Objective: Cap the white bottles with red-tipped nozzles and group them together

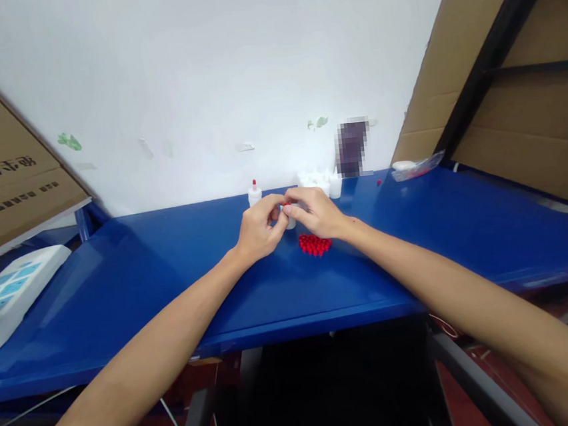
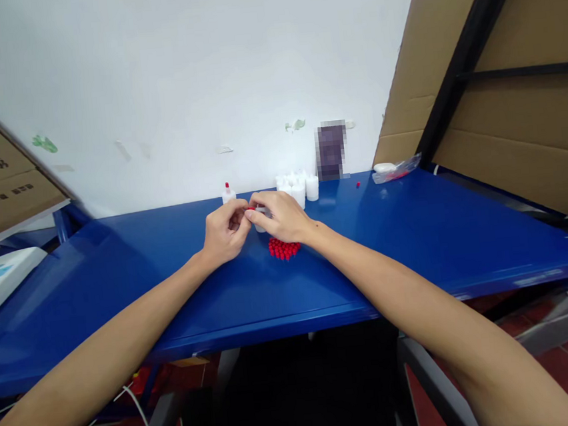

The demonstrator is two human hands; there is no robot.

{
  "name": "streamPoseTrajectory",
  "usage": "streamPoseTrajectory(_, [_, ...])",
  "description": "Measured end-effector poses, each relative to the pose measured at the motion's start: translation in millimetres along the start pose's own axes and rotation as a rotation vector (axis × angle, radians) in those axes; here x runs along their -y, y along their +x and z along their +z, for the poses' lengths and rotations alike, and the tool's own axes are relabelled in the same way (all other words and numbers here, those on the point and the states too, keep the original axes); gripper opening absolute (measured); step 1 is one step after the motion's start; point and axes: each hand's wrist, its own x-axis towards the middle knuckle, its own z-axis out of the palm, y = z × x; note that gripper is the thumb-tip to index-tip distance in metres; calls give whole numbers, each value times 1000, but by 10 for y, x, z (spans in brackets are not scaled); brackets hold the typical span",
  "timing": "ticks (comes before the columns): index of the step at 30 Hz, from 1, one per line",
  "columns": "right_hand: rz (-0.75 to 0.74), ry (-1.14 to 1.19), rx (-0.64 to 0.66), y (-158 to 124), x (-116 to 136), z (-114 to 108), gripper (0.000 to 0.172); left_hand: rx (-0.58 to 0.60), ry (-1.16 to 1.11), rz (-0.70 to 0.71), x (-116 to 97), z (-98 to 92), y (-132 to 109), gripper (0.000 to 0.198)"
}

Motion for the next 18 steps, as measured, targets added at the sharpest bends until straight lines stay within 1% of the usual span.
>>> streamPoseTrajectory(4, [-37, 58, 40, -5, 15, -13, 21, 73, -24, 6, 33, 8, -10, 17])
streamPoseTrajectory(7, [-30, 86, 51, -12, 8, -13, 18, 127, -25, -18, 60, 12, -24, 17])
streamPoseTrajectory(10, [-12, 88, 14, -13, -15, -21, 10, 181, -22, -31, 56, 5, -30, 18])
streamPoseTrajectory(12, [21, 45, -48, -7, -31, -39, 10, 202, -13, -44, 37, -1, -25, 21])
streamPoseTrajectory(15, [91, 4, -111, 7, -50, -77, 12, 158, 29, -84, 8, -8, -9, 25])
streamPoseTrajectory(18, [151, -1, -114, 18, -61, -99, 8, 100, 80, -104, 5, -4, 4, 28])
